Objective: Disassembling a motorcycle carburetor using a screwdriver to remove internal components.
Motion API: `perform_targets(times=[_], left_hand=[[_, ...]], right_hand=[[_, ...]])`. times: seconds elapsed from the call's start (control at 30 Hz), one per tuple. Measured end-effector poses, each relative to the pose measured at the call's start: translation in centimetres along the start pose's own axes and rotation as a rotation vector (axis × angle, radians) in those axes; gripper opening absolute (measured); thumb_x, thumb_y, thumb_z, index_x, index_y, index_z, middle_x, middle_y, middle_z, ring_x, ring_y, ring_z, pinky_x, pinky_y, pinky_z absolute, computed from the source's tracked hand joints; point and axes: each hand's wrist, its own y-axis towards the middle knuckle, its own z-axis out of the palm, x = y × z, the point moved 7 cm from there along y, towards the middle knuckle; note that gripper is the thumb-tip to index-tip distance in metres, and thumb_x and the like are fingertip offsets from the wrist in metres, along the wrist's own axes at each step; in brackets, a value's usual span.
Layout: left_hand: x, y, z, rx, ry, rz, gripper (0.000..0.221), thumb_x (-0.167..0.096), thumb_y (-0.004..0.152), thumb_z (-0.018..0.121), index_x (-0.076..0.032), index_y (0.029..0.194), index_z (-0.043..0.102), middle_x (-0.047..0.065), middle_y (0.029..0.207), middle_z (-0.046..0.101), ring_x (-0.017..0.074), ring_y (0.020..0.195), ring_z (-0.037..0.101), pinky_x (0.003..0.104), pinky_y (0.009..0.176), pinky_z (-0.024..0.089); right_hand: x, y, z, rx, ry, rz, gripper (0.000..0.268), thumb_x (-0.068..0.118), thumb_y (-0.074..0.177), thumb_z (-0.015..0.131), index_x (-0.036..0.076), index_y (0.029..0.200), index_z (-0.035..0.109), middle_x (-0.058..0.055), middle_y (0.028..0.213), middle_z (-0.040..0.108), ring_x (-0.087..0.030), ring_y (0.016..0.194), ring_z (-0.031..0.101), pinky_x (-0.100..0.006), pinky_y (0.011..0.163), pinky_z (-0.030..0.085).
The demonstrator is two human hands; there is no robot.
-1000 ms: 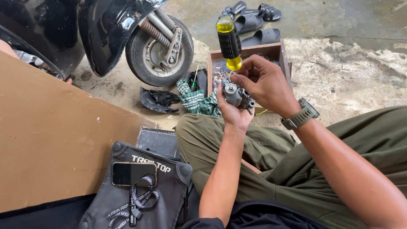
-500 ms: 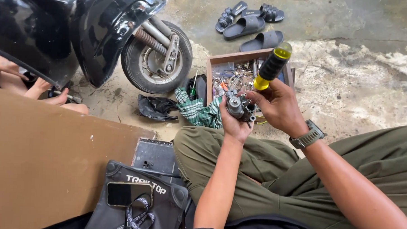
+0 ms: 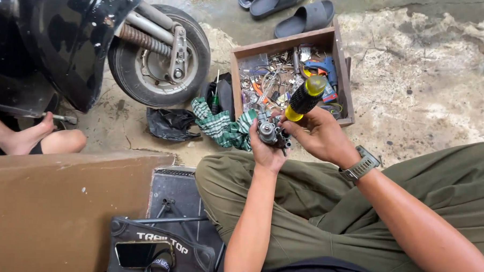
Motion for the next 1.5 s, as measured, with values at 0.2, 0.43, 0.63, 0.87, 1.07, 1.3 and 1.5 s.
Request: perform_targets(times=[0.2, 0.43, 0.63, 0.87, 1.07, 1.3, 1.5], left_hand=[[0.4, -1.0, 2.0, 0.036, -0.057, -0.034, 0.048, -0.051, 0.091, 0.067, -0.007, 0.11, 0.067, 0.016, 0.101, 0.073, 0.0164, 0.072, 0.071, 0.027, 0.071, 0.063], [0.9, -0.7, 0.8, 0.006, 0.001, 0.003, 0.051, -0.051, 0.093, 0.067, -0.003, 0.11, 0.069, 0.018, 0.103, 0.074, 0.0236, 0.087, 0.075, 0.034, 0.081, 0.062], [0.5, 0.1, -0.5, 0.0, -0.074, 0.008, 0.048, -0.048, 0.092, 0.07, -0.002, 0.107, 0.067, 0.011, 0.09, 0.072, 0.0186, 0.08, 0.072, 0.035, 0.082, 0.063], [0.5, 0.5, -1.2, -0.011, -0.068, -0.002, 0.048, -0.048, 0.092, 0.069, -0.004, 0.109, 0.068, 0.011, 0.097, 0.073, 0.0165, 0.079, 0.071, 0.031, 0.076, 0.063], [0.6, 1.7, -2.5, 0.058, -0.023, -0.007, 0.054, -0.054, 0.093, 0.067, -0.005, 0.114, 0.069, 0.017, 0.105, 0.073, 0.0253, 0.085, 0.072, 0.035, 0.075, 0.062], [0.7, 1.0, -0.4, 0.106, -0.025, 0.001, 0.055, -0.053, 0.095, 0.064, -0.004, 0.118, 0.067, 0.019, 0.117, 0.073, 0.0252, 0.095, 0.072, 0.033, 0.079, 0.062], [0.3, -0.4, 0.8, 0.128, 0.005, 0.018, 0.054, -0.052, 0.098, 0.061, -0.003, 0.12, 0.063, 0.019, 0.116, 0.072, 0.0292, 0.096, 0.074, 0.037, 0.083, 0.062]], right_hand=[[-1.4, -0.5, 0.0, -0.016, -0.005, 0.026, 0.017, -0.007, 0.088, 0.076, 0.0, 0.103, 0.078, -0.014, 0.096, 0.076, -0.013, 0.094, 0.064, -0.04, 0.084, 0.059], [-1.3, 0.0, -0.4, -0.072, -0.041, 0.027, 0.016, -0.005, 0.085, 0.082, -0.001, 0.099, 0.075, -0.015, 0.091, 0.076, -0.017, 0.092, 0.072, -0.037, 0.083, 0.061], [-0.7, 0.3, 0.7, -0.023, -0.077, 0.069, 0.011, -0.004, 0.095, 0.069, 0.0, 0.102, 0.077, -0.015, 0.093, 0.076, -0.018, 0.091, 0.071, -0.037, 0.084, 0.061], [-0.5, 0.4, 0.6, -0.01, 0.037, 0.076, 0.021, -0.004, 0.096, 0.068, -0.001, 0.116, 0.074, -0.013, 0.087, 0.074, -0.015, 0.084, 0.07, -0.035, 0.085, 0.062], [0.8, 0.8, -0.6, 0.055, -0.067, 0.071, 0.028, -0.001, 0.104, 0.054, 0.0, 0.129, 0.069, -0.011, 0.089, 0.072, -0.015, 0.085, 0.066, -0.034, 0.087, 0.058], [-0.1, 1.0, 0.2, 0.172, -0.438, 0.092, 0.015, 0.011, 0.088, 0.079, 0.006, 0.103, 0.076, -0.013, 0.083, 0.069, -0.024, 0.074, 0.064, -0.04, 0.073, 0.053], [-5.1, 0.1, 0.3, 0.142, -0.666, -0.005, 0.011, 0.016, 0.084, 0.081, 0.013, 0.09, 0.073, -0.005, 0.075, 0.062, -0.025, 0.074, 0.064, -0.04, 0.073, 0.05]])
